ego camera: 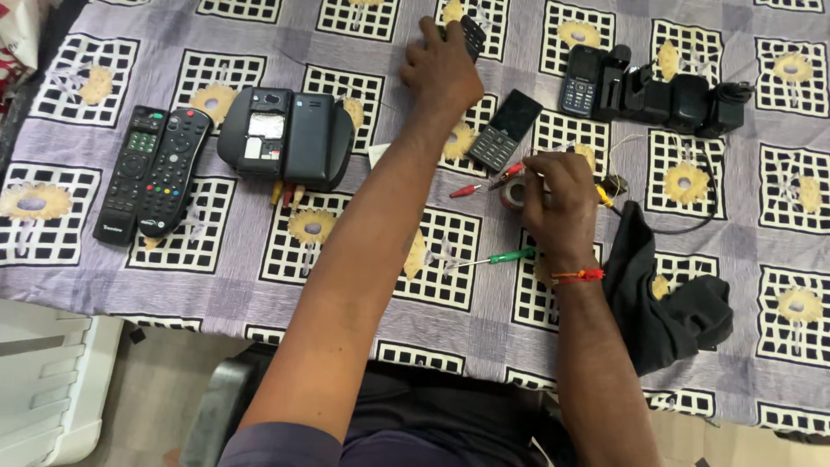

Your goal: The person uses a screwdriver to disassemble a mobile phone, removes internal components, and then reassembles the device on a table covered with a patterned cloth.

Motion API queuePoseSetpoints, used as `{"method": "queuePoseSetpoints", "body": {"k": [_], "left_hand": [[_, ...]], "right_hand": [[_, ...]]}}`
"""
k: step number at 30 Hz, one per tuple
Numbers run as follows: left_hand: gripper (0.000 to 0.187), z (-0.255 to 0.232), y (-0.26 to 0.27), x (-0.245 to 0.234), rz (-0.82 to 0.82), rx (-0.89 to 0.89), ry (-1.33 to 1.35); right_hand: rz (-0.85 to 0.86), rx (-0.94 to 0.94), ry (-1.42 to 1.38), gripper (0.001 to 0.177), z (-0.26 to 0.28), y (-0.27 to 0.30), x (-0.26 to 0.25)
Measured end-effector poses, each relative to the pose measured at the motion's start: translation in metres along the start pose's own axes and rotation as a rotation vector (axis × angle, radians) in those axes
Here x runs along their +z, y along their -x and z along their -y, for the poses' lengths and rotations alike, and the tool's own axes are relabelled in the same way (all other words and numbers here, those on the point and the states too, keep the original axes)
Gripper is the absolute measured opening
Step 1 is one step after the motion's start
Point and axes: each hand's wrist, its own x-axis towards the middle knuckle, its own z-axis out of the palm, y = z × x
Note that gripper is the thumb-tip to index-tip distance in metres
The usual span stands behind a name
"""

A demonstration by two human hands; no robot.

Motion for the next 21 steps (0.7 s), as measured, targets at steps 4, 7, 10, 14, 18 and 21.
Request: {"method": "queuePoseSetpoints", "body": {"k": [4, 7, 10, 14, 18, 21], "left_hand": [[0.097, 0.01, 0.005, -0.019, 0.124, -0.099, 0.119], [0.11, 0.015, 0.013, -0.037, 0.247, -0.121, 0.209], [0.12, 0.017, 0.034, -0.053, 0.354, -0.045, 0.38], [0.119, 0.035, 0.089, -0.084, 0.673, 0.062, 0.882], [0.111, 0.066, 0.163, -0.101, 0.477, 0.428, 0.893], [0.107, 0.088, 0.206, -0.11, 0.35, 0.409, 0.711]], "right_hand": [[0.031, -0.019, -0.008, 0.02, 0.009, -0.001, 0.003], [0.041, -0.049, -0.017, 0.02, 0.014, -0.003, 0.003], [0.027, -0.056, -0.077, 0.017, 0.02, -0.004, 0.003], [0.017, 0.008, -0.217, 0.018, 0.032, -0.002, 0.006], [0.104, 0.08, -0.344, 0.023, 0.038, 0.006, 0.011], [0.221, 0.135, -0.365, 0.023, 0.043, 0.016, 0.022]]}}
